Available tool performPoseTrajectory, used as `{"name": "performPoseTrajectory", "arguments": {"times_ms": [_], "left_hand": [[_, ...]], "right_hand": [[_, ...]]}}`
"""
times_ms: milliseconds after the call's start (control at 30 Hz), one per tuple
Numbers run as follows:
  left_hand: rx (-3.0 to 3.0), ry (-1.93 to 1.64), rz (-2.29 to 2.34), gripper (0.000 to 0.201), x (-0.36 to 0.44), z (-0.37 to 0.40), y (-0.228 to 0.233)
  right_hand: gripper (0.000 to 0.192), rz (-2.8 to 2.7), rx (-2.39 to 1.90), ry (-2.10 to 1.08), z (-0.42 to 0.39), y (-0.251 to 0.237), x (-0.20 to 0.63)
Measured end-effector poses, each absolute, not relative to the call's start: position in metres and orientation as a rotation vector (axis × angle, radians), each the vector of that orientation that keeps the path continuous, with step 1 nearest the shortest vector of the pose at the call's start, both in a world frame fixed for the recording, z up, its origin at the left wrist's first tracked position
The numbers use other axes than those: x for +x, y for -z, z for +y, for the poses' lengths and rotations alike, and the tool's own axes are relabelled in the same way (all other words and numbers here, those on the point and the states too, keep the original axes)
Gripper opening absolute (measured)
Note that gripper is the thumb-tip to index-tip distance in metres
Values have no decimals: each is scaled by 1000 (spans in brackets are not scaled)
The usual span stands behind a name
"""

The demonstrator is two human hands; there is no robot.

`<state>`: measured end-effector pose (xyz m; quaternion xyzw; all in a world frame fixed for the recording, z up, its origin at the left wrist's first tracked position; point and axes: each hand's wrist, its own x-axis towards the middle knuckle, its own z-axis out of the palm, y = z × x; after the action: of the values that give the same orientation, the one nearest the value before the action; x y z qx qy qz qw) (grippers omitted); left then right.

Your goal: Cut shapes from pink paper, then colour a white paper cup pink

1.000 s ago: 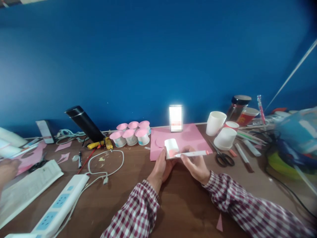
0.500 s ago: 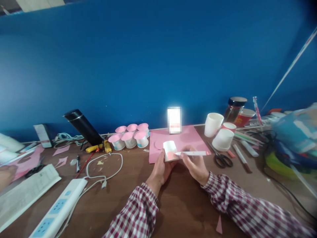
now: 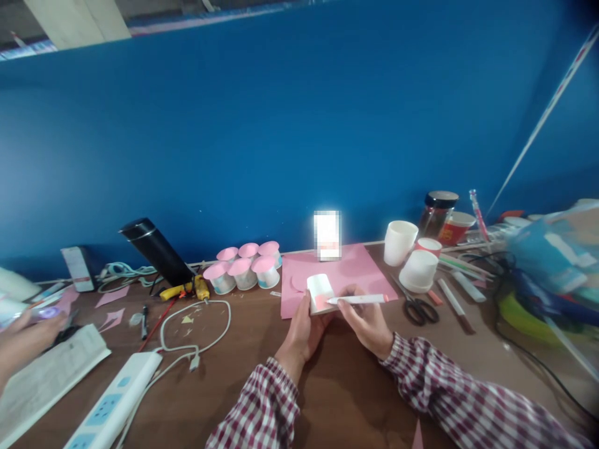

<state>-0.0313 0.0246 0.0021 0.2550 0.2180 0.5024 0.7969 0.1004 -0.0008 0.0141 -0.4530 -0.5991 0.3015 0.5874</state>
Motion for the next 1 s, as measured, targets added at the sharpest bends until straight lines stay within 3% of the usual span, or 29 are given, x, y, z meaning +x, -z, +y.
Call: {"name": "performPoseTrajectory", "arguments": {"times_ms": [1000], "left_hand": [[581, -1098, 479, 45, -31, 25, 1]], "right_hand": [[9, -1417, -1088, -647, -3, -18, 99]]}}
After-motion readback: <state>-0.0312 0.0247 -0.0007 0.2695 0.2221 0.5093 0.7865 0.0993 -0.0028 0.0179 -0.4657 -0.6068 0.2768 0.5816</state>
